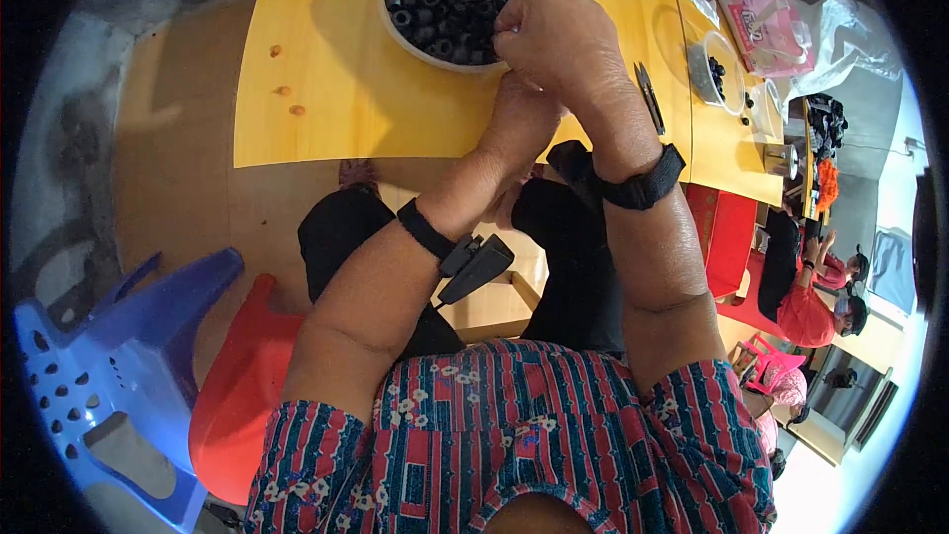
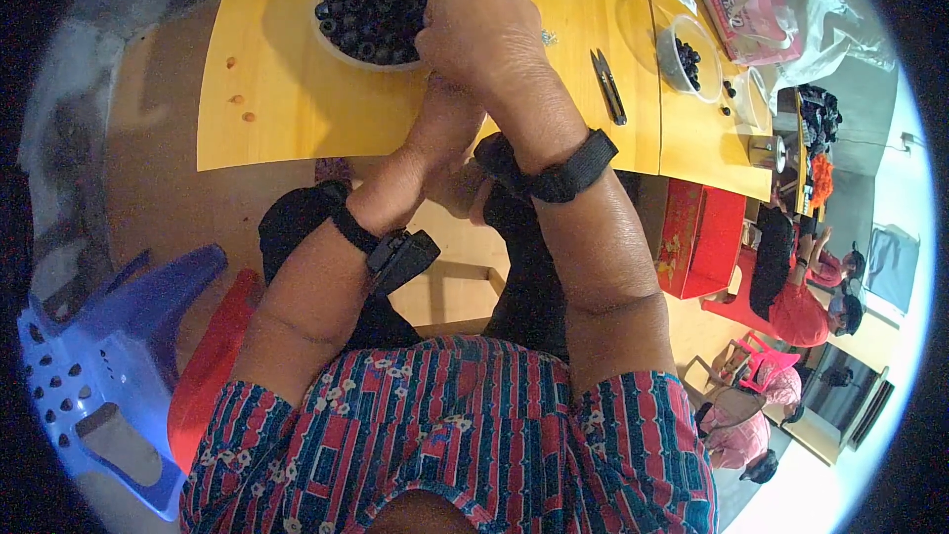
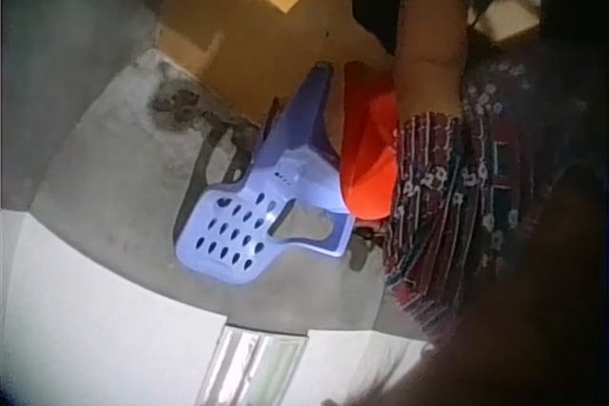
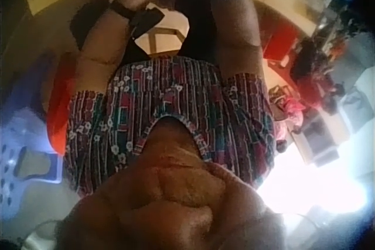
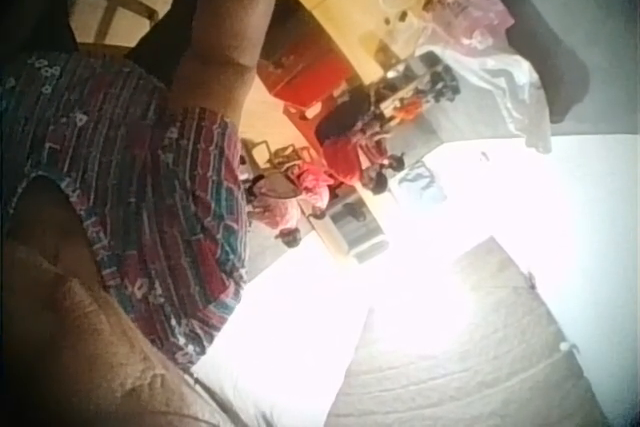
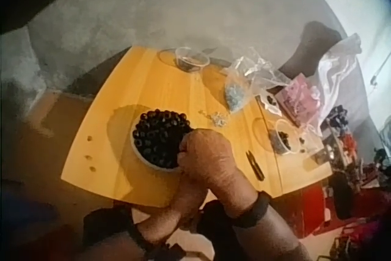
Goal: The person assembles small black rubber rings with small silver metal inserts by hand, taking components from a plastic bowl and a plastic bag.
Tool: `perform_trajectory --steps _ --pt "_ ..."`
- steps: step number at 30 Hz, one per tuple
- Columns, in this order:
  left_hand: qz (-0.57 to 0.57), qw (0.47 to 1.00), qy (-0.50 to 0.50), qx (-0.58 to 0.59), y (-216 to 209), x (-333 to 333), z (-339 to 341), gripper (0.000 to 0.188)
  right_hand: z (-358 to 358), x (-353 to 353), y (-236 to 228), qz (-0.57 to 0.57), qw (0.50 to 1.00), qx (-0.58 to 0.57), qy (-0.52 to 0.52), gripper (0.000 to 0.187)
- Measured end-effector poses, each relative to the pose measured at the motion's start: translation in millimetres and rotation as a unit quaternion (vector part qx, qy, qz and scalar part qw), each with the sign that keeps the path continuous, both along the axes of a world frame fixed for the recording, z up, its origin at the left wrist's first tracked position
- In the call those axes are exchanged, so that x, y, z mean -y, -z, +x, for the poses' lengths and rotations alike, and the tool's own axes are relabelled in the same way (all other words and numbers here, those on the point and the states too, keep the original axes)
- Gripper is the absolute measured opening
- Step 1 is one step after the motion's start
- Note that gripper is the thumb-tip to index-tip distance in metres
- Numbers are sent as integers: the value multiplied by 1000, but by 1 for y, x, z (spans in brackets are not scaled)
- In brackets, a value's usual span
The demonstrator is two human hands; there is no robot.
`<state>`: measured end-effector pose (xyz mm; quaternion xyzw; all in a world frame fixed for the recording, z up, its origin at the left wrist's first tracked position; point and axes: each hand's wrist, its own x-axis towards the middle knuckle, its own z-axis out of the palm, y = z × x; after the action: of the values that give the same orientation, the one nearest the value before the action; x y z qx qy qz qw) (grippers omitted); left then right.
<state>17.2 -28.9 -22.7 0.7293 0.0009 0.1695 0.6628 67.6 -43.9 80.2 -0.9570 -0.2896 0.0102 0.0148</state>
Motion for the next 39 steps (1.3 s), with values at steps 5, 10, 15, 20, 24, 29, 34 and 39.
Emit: perform_trajectory --steps 5,10,15,20,24,29,34,39 --pt "-100 994 11 -46 -14 -5 -7 27 1 -2 -5 -10 1000 -15 -7 17" --pt "-208 977 4 -43 -15 -5 -7 25 1 -2 -1 10 1000 -6 -14 16" --pt "-218 975 12 -31 -7 -3 -4 28 0 1 5 110 994 -16 5 15" --pt "-297 950 79 -57 6 -1 -4 33 -1 -7 8 234 966 36 -105 14" --pt "-169 980 84 -56 -10 -3 -10 39 2 -8 12 216 968 36 -119 16" --pt "-28 999 40 -15 -12 -6 0 40 6 -8 12 199 971 34 -131 16" --pt "-268 959 82 -39 2 0 3 38 8 -11 14 195 967 42 -158 13" --pt "-84 996 24 -15 -10 -2 -3 36 15 -5 22 194 960 75 -185 12"
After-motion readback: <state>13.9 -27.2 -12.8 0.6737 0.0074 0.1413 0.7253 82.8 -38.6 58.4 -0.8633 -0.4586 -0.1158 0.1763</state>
